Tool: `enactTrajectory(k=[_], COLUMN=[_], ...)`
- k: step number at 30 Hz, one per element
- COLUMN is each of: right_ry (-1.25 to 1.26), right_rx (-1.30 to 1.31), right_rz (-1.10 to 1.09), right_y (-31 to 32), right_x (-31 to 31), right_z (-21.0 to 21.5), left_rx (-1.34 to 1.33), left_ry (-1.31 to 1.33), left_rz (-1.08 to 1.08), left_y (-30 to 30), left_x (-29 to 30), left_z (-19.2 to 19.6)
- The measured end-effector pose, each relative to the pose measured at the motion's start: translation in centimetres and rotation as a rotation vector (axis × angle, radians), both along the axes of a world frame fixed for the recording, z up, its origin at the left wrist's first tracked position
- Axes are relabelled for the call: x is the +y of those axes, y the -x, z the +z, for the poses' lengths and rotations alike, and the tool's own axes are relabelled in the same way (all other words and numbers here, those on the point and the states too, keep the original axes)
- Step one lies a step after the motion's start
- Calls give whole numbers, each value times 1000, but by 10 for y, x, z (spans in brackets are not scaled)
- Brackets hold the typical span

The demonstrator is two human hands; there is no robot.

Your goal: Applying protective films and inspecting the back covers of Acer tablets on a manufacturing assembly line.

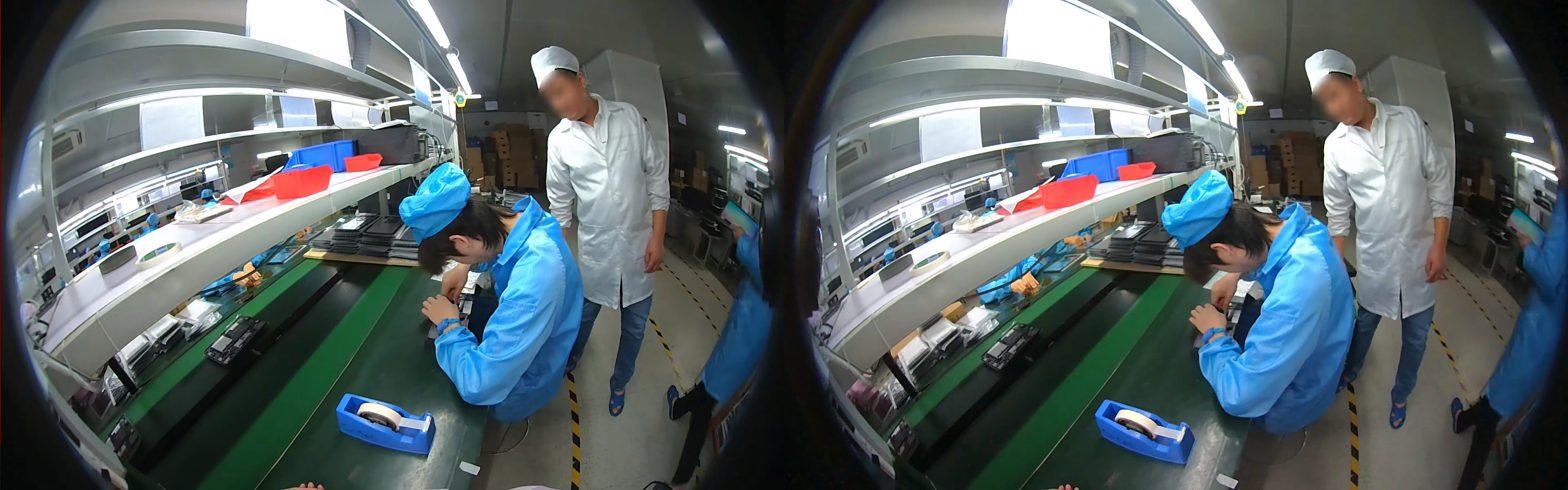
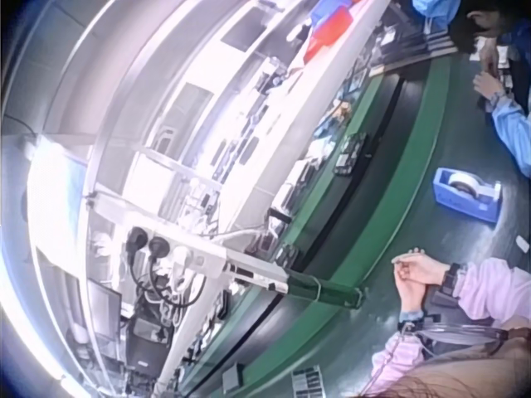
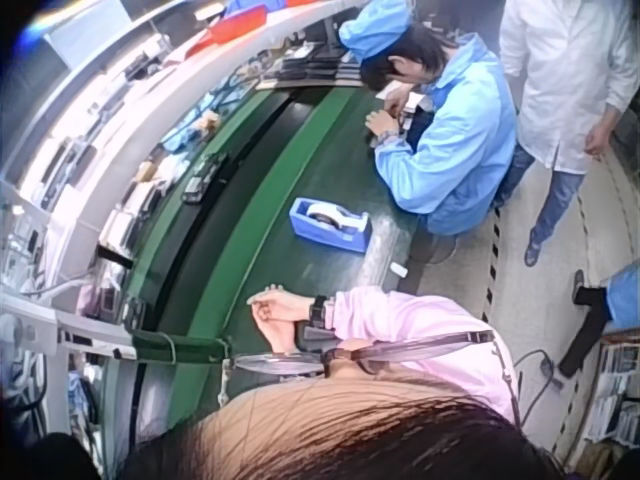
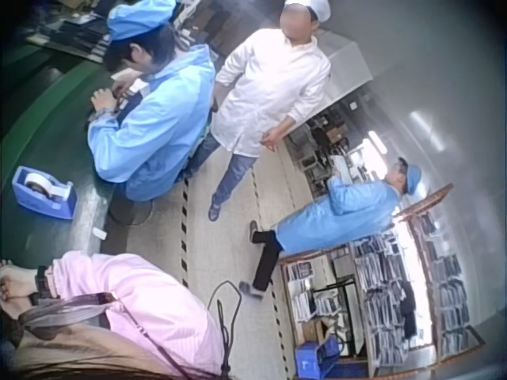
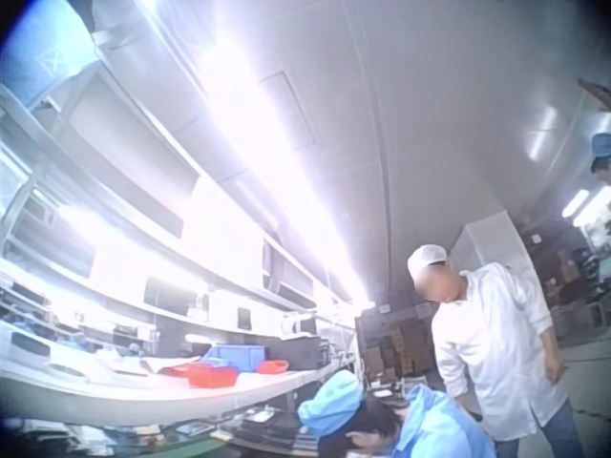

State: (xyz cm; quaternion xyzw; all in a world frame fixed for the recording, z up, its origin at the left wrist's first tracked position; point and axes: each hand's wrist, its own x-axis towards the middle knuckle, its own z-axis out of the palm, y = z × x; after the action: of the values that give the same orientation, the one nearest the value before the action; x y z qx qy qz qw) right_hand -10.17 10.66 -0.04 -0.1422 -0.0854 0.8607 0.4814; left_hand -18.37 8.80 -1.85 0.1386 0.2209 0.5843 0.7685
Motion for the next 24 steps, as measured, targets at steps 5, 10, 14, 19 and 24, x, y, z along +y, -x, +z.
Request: enactTrajectory(k=[5,10,14,19,24], right_ry=[19,15,27,35,64], right_rx=[29,24,20,12,72], right_rz=[-38,-18,-35,-25,-67], right_y=[-4,-1,-2,-2,-1], right_x=[0,1,-1,-2,0], right_z=[1,-2,1,4,-2], left_rx=[-13,-15,0,-2,-19], left_ry=[17,-5,16,18,47], left_rz=[-47,-31,-22,-26,-34], left_y=[-6,-4,-4,-3,-5], left_x=[3,1,3,2,3], left_z=[0,1,-1,-1,0])
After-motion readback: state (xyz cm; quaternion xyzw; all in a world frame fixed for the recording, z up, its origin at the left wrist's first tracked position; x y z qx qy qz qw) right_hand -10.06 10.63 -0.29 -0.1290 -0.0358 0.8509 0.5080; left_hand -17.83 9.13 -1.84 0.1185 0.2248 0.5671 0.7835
